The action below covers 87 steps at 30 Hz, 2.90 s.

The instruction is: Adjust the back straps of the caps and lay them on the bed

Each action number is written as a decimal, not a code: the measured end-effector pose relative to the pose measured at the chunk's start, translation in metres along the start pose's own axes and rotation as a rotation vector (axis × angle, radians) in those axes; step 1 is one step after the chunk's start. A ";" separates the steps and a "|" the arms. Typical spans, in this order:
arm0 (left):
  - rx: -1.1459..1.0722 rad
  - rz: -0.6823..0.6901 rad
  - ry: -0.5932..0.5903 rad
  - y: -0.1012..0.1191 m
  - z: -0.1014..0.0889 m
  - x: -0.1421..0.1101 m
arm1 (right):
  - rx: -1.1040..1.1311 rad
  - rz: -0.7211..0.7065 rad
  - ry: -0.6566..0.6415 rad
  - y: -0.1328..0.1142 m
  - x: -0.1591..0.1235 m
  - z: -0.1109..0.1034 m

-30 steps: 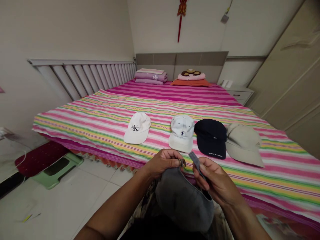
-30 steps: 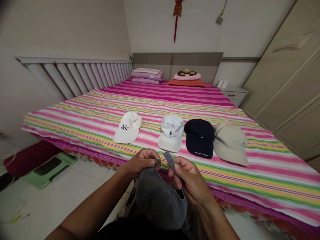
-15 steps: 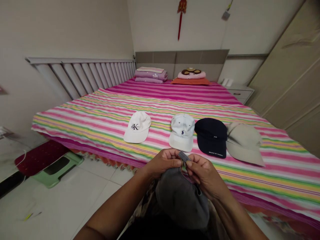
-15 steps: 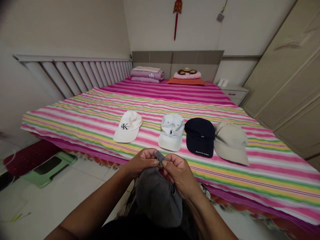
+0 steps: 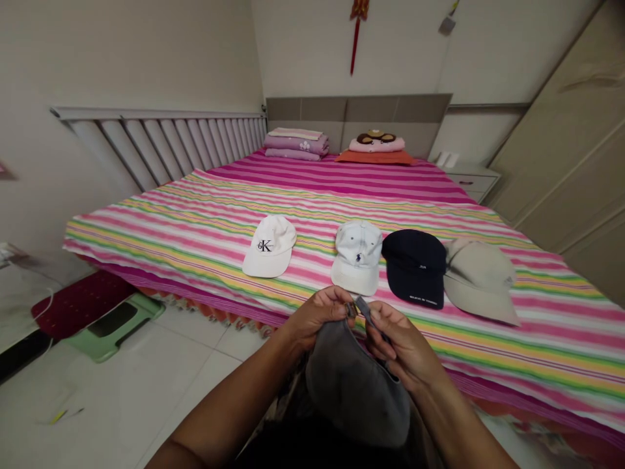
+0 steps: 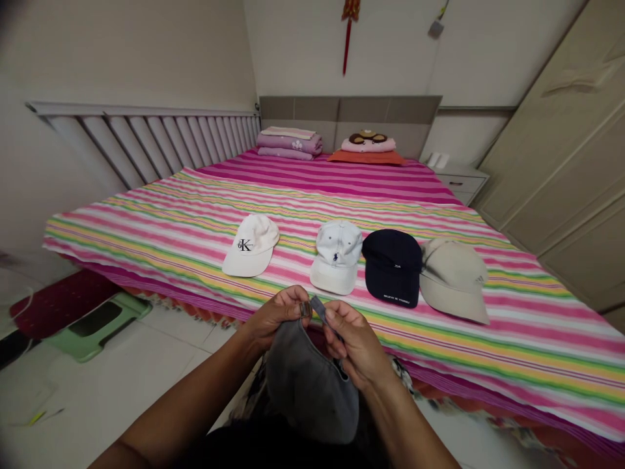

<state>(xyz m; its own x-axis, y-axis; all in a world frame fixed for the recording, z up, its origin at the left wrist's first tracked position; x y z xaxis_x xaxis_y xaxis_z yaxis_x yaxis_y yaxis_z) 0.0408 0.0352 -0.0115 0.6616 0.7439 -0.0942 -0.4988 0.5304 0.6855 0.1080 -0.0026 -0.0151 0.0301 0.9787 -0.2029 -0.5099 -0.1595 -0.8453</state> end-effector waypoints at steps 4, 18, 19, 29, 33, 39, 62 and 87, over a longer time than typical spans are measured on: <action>-0.011 -0.007 0.016 -0.004 -0.002 0.001 | 0.024 0.040 -0.042 0.009 0.001 0.003; -0.058 0.004 0.010 -0.008 -0.003 0.004 | 0.117 0.177 -0.105 0.028 0.005 0.006; -0.058 0.003 0.013 -0.008 -0.003 0.005 | 0.118 0.183 -0.107 0.029 0.005 0.006; -0.021 -0.019 0.062 -0.007 -0.005 0.003 | -0.032 0.114 -0.086 0.024 0.005 0.000; -0.009 -0.022 0.090 -0.009 -0.009 0.003 | -0.169 0.039 -0.004 0.014 0.006 -0.006; 0.016 -0.042 0.119 -0.011 -0.011 0.002 | -0.254 -0.035 0.042 0.006 0.009 -0.010; 0.057 -0.107 0.023 -0.020 -0.011 0.004 | -0.097 -0.142 0.010 -0.008 0.005 -0.001; 0.157 -0.053 0.124 -0.010 -0.016 0.003 | -0.946 -0.661 0.192 -0.041 -0.018 0.004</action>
<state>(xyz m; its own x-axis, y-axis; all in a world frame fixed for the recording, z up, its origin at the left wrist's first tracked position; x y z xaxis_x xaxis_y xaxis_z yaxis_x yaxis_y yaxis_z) 0.0385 0.0386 -0.0305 0.6056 0.7662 -0.2149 -0.3653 0.5076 0.7803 0.1254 -0.0128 0.0252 0.2205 0.8847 0.4108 0.4947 0.2615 -0.8288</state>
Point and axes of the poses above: each hand's wrist, its own x-axis towards the middle knuckle, its own z-axis out of the palm, y = z × x, the point moved 9 cm from there along x, towards the middle knuckle, and after that the axes turned 9 degrees about y, right-handed, at the moved point
